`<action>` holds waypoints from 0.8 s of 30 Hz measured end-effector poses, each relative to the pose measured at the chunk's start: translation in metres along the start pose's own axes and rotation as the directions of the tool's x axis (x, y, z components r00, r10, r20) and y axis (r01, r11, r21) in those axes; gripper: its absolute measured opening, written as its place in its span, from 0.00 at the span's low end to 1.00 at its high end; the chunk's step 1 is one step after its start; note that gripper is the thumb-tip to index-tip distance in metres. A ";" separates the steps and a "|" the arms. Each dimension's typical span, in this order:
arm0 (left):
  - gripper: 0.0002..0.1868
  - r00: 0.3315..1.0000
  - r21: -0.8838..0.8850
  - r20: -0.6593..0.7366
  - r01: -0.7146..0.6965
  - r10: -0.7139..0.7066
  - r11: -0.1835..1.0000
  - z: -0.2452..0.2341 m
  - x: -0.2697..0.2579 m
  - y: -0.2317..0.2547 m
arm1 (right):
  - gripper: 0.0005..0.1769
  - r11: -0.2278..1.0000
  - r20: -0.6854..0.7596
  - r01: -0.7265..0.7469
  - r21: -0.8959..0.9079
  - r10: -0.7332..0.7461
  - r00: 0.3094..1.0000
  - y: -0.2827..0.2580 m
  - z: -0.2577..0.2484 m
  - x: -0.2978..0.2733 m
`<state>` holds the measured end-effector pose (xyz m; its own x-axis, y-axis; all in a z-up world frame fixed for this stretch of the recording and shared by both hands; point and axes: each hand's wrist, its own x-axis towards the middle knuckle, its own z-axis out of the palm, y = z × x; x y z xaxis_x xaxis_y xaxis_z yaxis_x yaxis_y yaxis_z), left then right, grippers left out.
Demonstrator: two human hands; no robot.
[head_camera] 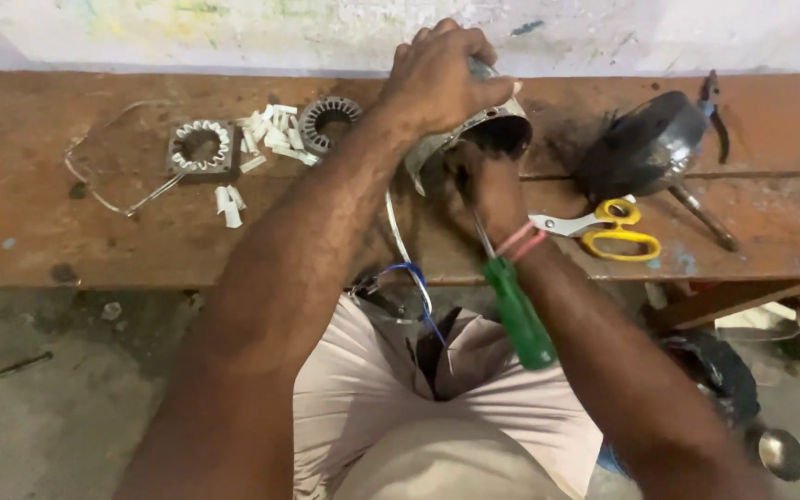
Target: The person disassembles a cylindrical electrical component using a metal rod and screwdriver, then inserts small white plastic pieces into a circular metal part. The person uses a metal rod to push out an inner component, a screwdriver to pry parts, and hands to place plastic pieces into slots.
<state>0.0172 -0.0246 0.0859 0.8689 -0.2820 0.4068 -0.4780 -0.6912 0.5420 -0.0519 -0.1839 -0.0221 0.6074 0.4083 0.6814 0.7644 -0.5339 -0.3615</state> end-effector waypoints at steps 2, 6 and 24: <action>0.28 1.000 -0.011 0.008 0.011 -0.011 1.000 -0.004 -0.002 -0.003 | 0.10 1.000 0.024 -0.017 0.026 0.017 1.000 -0.008 -0.004 -0.008; 0.28 1.000 0.020 -0.017 0.001 -0.001 1.000 -0.001 -0.003 -0.006 | 0.14 0.997 0.053 -0.075 0.026 0.074 0.996 -0.008 -0.007 -0.005; 0.28 1.000 -0.076 0.008 0.008 -0.008 0.997 -0.006 -0.006 -0.007 | 0.12 0.997 0.114 -0.066 0.031 0.062 0.992 -0.025 -0.013 0.004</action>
<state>0.0145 -0.0140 0.0835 0.8737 -0.2821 0.3963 -0.4790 -0.6411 0.5996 -0.0717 -0.1784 -0.0015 0.6744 0.4561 0.5807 0.7290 -0.5365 -0.4252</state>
